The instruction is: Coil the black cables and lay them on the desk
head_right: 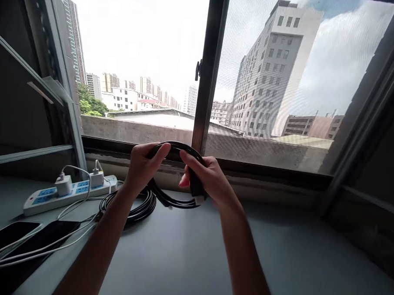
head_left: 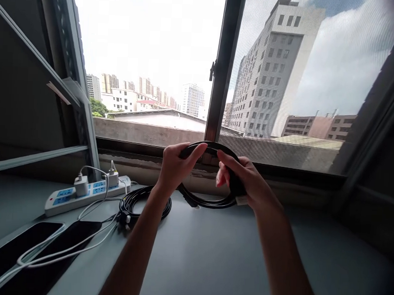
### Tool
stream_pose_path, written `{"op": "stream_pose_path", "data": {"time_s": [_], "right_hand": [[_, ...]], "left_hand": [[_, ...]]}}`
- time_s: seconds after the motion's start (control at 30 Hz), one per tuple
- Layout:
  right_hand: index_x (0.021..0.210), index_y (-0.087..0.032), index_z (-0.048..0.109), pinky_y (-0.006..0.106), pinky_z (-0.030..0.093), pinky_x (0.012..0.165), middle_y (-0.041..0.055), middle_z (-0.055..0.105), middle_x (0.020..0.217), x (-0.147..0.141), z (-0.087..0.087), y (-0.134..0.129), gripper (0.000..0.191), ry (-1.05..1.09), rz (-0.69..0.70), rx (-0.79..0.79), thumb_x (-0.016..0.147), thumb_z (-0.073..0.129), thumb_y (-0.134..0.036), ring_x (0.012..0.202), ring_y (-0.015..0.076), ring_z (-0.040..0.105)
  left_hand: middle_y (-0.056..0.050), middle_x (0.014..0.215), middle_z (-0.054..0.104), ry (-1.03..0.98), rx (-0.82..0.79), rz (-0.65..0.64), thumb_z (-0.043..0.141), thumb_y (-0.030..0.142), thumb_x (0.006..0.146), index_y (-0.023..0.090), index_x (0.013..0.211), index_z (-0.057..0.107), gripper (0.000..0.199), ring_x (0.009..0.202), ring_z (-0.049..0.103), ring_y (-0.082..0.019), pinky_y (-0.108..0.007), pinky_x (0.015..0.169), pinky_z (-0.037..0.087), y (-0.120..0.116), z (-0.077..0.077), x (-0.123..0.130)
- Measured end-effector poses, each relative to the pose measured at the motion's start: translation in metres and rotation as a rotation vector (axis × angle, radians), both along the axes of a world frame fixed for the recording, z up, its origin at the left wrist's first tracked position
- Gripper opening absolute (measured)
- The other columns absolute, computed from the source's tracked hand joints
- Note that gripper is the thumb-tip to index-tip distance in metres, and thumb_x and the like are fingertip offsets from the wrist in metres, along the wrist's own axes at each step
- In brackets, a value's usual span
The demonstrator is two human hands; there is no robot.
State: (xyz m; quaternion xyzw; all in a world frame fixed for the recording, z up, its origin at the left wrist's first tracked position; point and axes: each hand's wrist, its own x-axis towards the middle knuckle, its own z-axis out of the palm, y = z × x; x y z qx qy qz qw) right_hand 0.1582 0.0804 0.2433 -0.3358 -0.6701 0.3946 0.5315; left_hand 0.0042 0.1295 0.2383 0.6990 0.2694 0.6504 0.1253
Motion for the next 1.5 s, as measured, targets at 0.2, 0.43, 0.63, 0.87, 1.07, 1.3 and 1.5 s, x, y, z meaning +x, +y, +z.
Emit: {"op": "stream_pose_path", "data": {"time_s": [0.2,0.43,0.63,0.87,1.07,1.3,1.5], "right_hand": [[0.084,-0.016,0.062,0.024,0.047,0.058,0.0005,0.062,0.065,0.011,-0.004,0.004,0.032,-0.184,-0.346,0.242,0.069,0.068,-0.043,0.064,0.0160,0.063],[0.132,-0.030,0.043,0.022,0.046,0.055,0.0017,0.055,0.120,0.006,-0.021,0.033,0.055,-0.667,-0.728,0.657,0.080,0.054,-0.018,0.078,0.0141,0.060],[0.134,-0.029,0.044,0.025,0.045,0.057,0.0029,0.059,0.114,-0.005,-0.030,0.045,0.051,-0.808,-0.851,0.657,0.086,0.043,-0.014,0.072,0.0152,0.059],[0.137,-0.030,0.039,0.024,0.041,0.056,0.0037,0.058,0.095,0.001,-0.041,0.057,0.048,-0.842,-0.736,0.490,0.090,0.044,-0.023,0.063,0.0135,0.057],[0.134,-0.031,0.044,0.026,0.043,0.071,0.0042,0.061,0.109,0.004,-0.052,0.063,0.044,-1.085,-0.729,0.204,0.091,0.040,-0.025,0.090,0.0187,0.061],[0.128,-0.027,0.050,0.035,0.045,0.084,0.0065,0.062,0.112,0.005,-0.070,0.083,0.042,-1.248,-0.674,-0.014,0.089,0.044,-0.013,0.101,0.0210,0.058],[0.110,-0.014,0.057,0.040,0.048,0.084,0.0079,0.058,0.113,-0.010,-0.108,0.100,0.027,-1.305,-0.609,-0.209,0.088,0.054,-0.029,0.099,0.0188,0.057]], "left_hand": [[0.007,0.039,0.022,-0.150,-0.233,-0.045,0.059,0.055,0.074,0.018,0.044,0.029,0.056,0.037,0.021,-0.004,-0.023,0.038,0.017,0.004,-0.004,0.007],[0.009,0.040,0.022,-0.276,-0.650,-0.165,0.060,0.052,0.076,0.019,0.049,0.028,0.053,0.034,0.018,-0.003,-0.020,0.034,0.012,0.009,-0.004,0.000],[0.009,0.046,0.016,-0.233,-0.740,-0.294,0.054,0.047,0.082,0.020,0.052,0.022,0.052,0.036,0.013,-0.002,-0.019,0.034,0.008,0.008,0.002,-0.006],[0.010,0.049,0.020,-0.112,-0.844,-0.500,0.055,0.040,0.083,0.016,0.061,0.041,0.035,0.039,0.016,-0.002,-0.018,0.036,0.013,0.032,-0.019,-0.015],[0.008,0.050,0.033,-0.008,-0.954,-0.465,0.066,0.049,0.070,0.016,0.062,0.043,0.042,0.041,0.033,-0.004,-0.019,0.040,0.026,0.056,-0.047,-0.011],[0.008,0.047,0.033,0.183,-0.972,-0.322,0.058,0.052,0.076,0.011,0.076,0.057,0.041,0.038,0.036,-0.005,-0.020,0.040,0.031,0.073,-0.077,0.005],[0.004,0.045,0.043,0.498,-0.989,-0.006,0.053,0.042,0.083,0.010,0.068,0.058,0.036,0.034,0.044,-0.010,-0.023,0.040,0.036,0.099,-0.132,0.017]]}}
